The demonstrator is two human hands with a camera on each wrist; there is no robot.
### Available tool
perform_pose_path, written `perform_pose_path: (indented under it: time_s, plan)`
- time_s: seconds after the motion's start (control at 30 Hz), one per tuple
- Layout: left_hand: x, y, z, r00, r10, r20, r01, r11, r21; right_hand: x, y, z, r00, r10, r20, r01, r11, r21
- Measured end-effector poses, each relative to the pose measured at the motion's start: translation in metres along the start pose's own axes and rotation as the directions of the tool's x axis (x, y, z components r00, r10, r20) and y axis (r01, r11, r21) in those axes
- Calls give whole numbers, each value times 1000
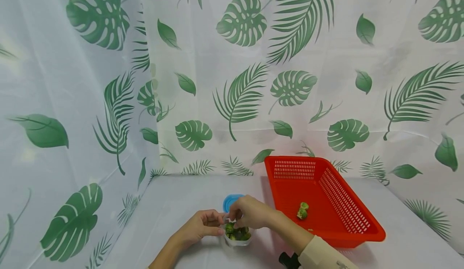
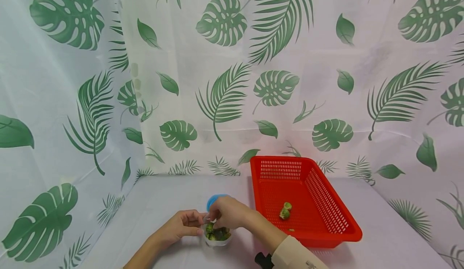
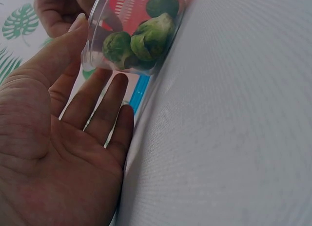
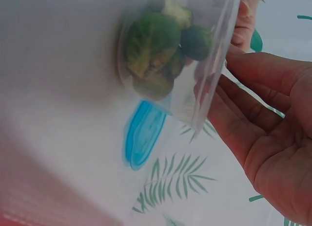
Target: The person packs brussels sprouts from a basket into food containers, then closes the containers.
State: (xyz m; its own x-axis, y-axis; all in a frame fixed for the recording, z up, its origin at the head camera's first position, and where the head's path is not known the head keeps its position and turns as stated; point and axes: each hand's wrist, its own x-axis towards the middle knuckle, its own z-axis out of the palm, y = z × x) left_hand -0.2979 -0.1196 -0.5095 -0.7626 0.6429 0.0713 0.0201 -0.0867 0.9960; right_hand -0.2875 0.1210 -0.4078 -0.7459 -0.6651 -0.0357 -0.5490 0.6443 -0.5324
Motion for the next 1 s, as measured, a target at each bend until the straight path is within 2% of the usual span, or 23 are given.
perform_pose_path:
  time_s: [0.37,0.7,1.0]
  plan:
    - [1,-1,-1,1000,-9,-5,9,1000,4,-1,-1,-13,998,-55,-40,55,998,-9]
    - [1,-1,-1,999,-31,-16,31,999,20,-4,-2,-26,995,-56,-82,56,998,-1]
    - [0,-1,-1,999,-31,-15,31,999,19,-8,-4,-42,994,-16,-110,18,1000,17]
